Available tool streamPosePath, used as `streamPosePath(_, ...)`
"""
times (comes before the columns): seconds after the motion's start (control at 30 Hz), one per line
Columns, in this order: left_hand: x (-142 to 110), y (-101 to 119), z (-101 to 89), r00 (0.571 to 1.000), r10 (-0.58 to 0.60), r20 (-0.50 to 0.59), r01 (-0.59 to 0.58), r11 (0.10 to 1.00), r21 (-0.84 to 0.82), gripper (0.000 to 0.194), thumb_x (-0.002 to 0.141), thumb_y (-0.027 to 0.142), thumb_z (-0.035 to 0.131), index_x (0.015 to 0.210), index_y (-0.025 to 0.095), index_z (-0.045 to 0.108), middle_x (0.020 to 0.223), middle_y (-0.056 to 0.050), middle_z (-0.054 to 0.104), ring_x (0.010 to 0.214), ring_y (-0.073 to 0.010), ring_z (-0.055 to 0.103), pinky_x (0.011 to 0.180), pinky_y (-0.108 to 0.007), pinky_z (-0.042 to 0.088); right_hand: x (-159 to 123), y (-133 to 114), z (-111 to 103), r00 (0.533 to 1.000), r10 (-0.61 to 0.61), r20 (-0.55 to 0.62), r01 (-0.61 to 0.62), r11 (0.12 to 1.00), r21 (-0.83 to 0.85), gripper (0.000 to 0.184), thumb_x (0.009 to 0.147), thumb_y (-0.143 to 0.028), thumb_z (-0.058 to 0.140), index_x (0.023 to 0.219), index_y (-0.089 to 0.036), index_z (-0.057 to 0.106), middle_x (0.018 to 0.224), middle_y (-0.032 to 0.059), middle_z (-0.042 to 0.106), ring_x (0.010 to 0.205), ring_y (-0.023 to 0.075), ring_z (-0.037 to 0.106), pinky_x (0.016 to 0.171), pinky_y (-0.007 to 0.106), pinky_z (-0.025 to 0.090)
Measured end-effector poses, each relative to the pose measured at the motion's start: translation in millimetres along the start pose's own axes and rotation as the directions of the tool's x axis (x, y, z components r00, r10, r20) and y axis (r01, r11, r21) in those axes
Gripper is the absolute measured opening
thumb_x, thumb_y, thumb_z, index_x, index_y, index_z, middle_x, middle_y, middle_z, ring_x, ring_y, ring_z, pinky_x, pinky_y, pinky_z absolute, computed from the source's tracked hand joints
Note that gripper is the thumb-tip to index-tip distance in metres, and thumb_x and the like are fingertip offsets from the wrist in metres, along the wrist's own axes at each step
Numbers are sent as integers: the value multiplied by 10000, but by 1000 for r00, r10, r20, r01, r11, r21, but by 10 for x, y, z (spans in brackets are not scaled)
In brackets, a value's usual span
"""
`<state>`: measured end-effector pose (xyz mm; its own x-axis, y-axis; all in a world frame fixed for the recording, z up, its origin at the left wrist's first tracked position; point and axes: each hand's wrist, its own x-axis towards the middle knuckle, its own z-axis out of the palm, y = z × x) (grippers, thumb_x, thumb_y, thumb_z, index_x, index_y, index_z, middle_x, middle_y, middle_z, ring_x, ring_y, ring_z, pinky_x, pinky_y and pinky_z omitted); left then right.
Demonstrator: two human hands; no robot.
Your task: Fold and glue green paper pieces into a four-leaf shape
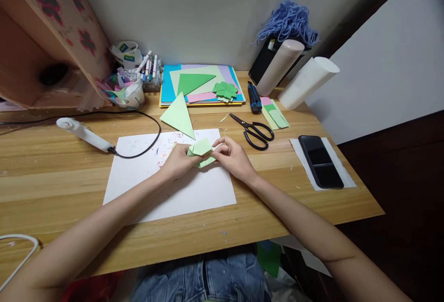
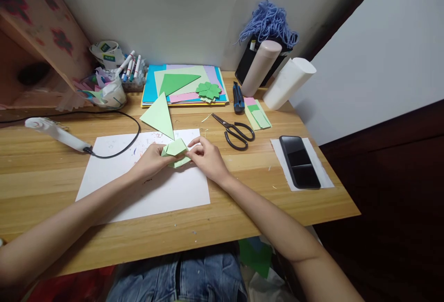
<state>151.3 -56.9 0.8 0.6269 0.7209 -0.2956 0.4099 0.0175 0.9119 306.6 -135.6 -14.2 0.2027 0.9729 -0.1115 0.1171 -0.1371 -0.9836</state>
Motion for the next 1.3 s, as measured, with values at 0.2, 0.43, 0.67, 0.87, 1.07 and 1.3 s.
streamPosePath(0.2, -18, 25, 15, 1000, -6, 18, 7, 998, -65, 242, 634, 335, 638, 609, 96, 605, 565, -10, 554, 505, -86, 422, 495, -215, 305, 33, -42, -34, 990, 46, 130, -52, 998, 43, 237, 726, -383, 595, 736, -148, 569, 696, 19, 596, 589, 109, 546, 567, 231, 446)
streamPosePath(0.43, -1, 31, -31, 998, -10, 65, 11, 1000, -20, 233, 641, 354, 644, 627, 124, 614, 574, -1, 576, 508, -89, 449, 494, -215, 318, 17, -23, -26, 993, -81, 85, 89, 992, -90, 224, 775, -372, 533, 691, -165, 550, 651, -6, 531, 595, 106, 487, 551, 219, 393)
streamPosePath(0.67, 37, 15, -103, 968, -32, 249, 58, 994, -95, 219, 637, 282, 669, 784, 121, 643, 718, -57, 673, 638, -151, 599, 614, -265, 440, 27, -29, -58, 996, -69, 58, 75, 991, -107, 231, 768, -384, 542, 679, -171, 533, 645, -7, 526, 569, 104, 487, 533, 224, 391)
streamPosePath(0.87, 39, -21, -73, 971, -46, 237, 98, 972, -213, 255, 645, 270, 678, 832, 104, 629, 801, -103, 686, 713, -181, 642, 717, -336, 490, 29, -67, -77, 978, 77, 194, -73, 997, -26, 271, 662, -392, 665, 720, -152, 553, 660, 8, 585, 571, 106, 535, 523, 223, 406)
streamPosePath(1.07, 29, -7, -53, 975, -2, 222, 59, 966, -250, 245, 634, 237, 689, 830, 115, 606, 828, -98, 681, 709, -175, 641, 710, -333, 500, -16, -98, -67, 960, 143, 241, -141, 990, -22, 184, 663, -293, 659, 714, -125, 605, 686, 60, 650, 602, 126, 587, 528, 228, 425)
streamPosePath(1.3, 47, -26, -79, 958, 47, 282, 12, 979, -204, 221, 645, 216, 670, 830, 120, 598, 829, -82, 675, 714, -164, 628, 686, -310, 482, -1, -87, -97, 955, 146, 259, -142, 989, -33, 126, 691, -205, 592, 588, -134, 573, 632, 59, 664, 537, 104, 575, 499, 217, 417)
